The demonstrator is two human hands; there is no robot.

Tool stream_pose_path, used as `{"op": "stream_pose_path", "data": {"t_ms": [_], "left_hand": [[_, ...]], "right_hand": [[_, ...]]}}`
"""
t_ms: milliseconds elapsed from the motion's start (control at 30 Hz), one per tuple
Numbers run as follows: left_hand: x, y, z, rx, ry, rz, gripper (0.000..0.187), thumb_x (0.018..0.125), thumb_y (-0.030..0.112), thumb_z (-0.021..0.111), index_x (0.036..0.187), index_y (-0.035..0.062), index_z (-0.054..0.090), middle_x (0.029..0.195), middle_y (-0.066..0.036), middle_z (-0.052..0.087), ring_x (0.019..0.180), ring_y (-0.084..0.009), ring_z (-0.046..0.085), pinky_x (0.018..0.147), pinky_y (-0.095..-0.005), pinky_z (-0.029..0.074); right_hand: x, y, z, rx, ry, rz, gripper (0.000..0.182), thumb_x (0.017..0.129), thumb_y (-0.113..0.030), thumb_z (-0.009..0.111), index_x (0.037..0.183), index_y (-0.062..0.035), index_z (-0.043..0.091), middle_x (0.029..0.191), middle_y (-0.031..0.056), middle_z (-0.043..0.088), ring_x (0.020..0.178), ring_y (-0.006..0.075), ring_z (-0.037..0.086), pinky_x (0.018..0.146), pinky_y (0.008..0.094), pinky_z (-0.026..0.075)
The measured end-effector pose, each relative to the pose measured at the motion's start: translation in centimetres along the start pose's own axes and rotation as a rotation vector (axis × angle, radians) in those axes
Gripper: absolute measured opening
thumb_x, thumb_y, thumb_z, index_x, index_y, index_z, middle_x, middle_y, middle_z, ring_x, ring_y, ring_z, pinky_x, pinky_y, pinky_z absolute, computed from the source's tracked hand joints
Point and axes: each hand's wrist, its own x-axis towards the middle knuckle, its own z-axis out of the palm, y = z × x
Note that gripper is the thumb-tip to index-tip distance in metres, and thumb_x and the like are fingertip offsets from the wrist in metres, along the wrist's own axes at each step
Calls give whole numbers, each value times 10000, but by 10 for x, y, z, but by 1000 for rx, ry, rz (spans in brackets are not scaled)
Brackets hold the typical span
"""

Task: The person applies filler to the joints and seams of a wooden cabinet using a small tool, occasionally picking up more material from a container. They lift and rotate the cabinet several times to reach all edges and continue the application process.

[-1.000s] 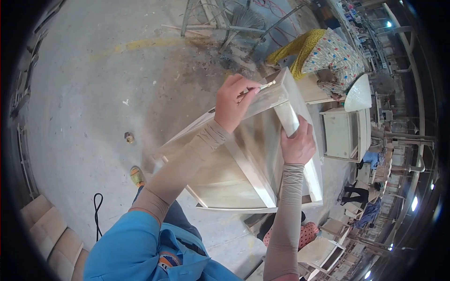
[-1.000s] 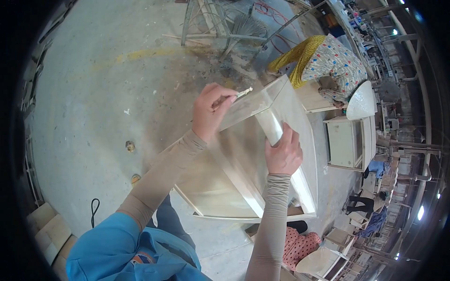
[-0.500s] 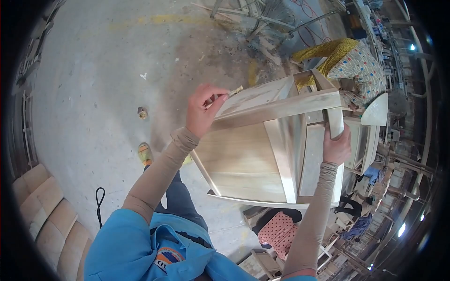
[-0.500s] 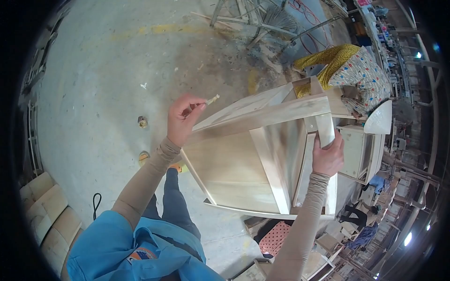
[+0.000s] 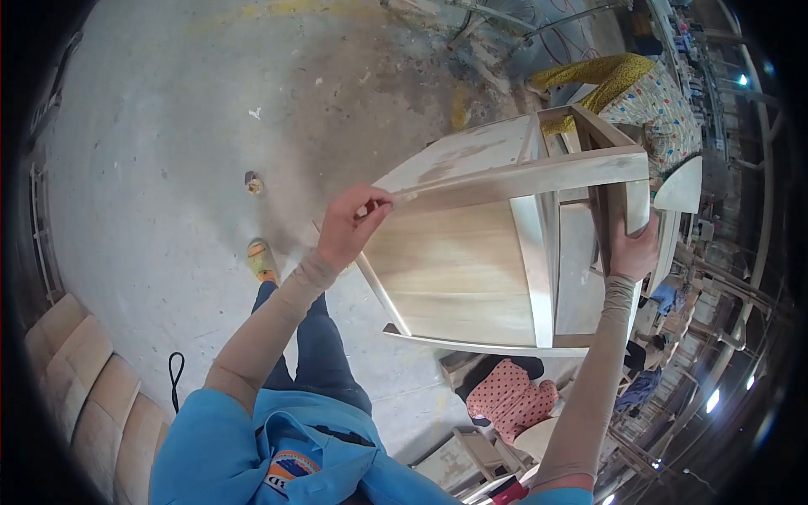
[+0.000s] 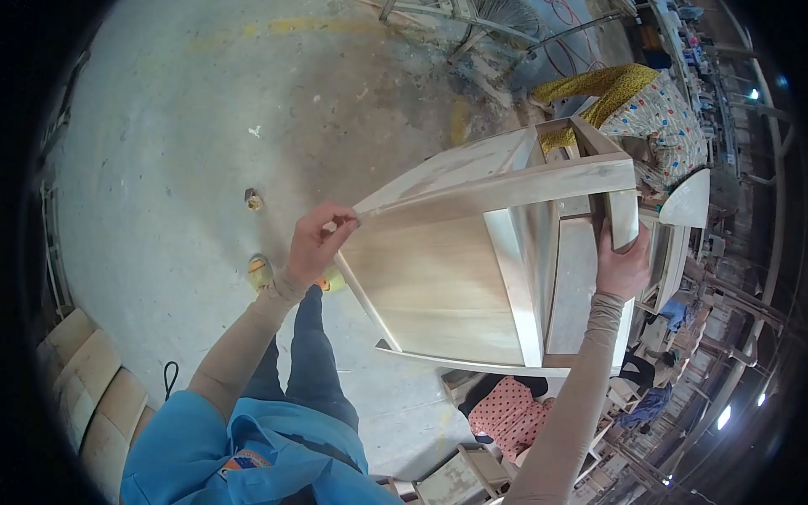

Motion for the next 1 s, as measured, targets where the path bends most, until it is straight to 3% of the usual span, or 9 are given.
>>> {"op": "stream_pose_path", "data": {"t_ms": [133, 333, 433, 500, 667, 767, 1000], "left_hand": [[-39, -25, -24, 70, -28, -89, 107, 867, 13, 652, 971, 19, 628, 852, -66, 628, 742, -143, 579, 657, -269, 460], [-86, -65, -78, 119, -19, -101, 113, 852, -14, 648, 961, 5, 623, 844, -91, 623, 732, -164, 596, 658, -291, 470], [-96, -77, -104, 181, -14, -146, 95, 828, -15, 672, 915, 6, 641, 831, -90, 616, 740, -192, 586, 673, -308, 469], [-99, -83, -117, 259, -7, -71, 63, 833, -10, 679, 887, 13, 654, 831, -75, 621, 761, -180, 562, 658, -294, 454], [-110, -89, -134, 308, -7, -76, 60, 829, -4, 693, 877, 29, 681, 871, -58, 642, 822, -176, 549, 623, -282, 444], [-115, -89, -136, 253, 41, -133, 85, 793, 4, 722, 875, 22, 707, 821, -65, 648, 796, -230, 570, 698, -335, 452], [-124, -88, -149, 195, 62, -163, 95, 805, 6, 719, 897, 29, 720, 833, -57, 660, 793, -216, 572, 665, -316, 460]], "right_hand": [[-1, 7, 7, 15, 9, -12, 495, 779, -500, 747, 1098, -141, 624, 876, 146, 702, 766, 378, 687, 627, 482, 530], [0, 11, 9, -40, 36, -44, 539, 782, -565, 718, 1066, -116, 624, 815, 168, 692, 748, 407, 674, 607, 503, 514], [-1, 12, 9, -68, 48, -48, 512, 769, -527, 749, 1063, -128, 619, 829, 156, 691, 736, 392, 677, 613, 495, 515], [-2, 11, 9, -80, 72, -64, 515, 766, -529, 751, 1054, -123, 617, 826, 156, 691, 735, 392, 677, 609, 495, 513], [-4, 15, 10, -88, 121, -111, 526, 765, -542, 747, 1042, -114, 613, 802, 157, 685, 718, 396, 675, 594, 497, 511], [-4, 13, 10, -87, 123, -105, 529, 768, -549, 743, 1038, -114, 613, 785, 159, 682, 705, 397, 674, 585, 495, 512], [-3, 21, 14, -89, 106, -89, 553, 755, -573, 744, 1032, -111, 617, 786, 173, 685, 706, 389, 683, 590, 495, 521]]}}
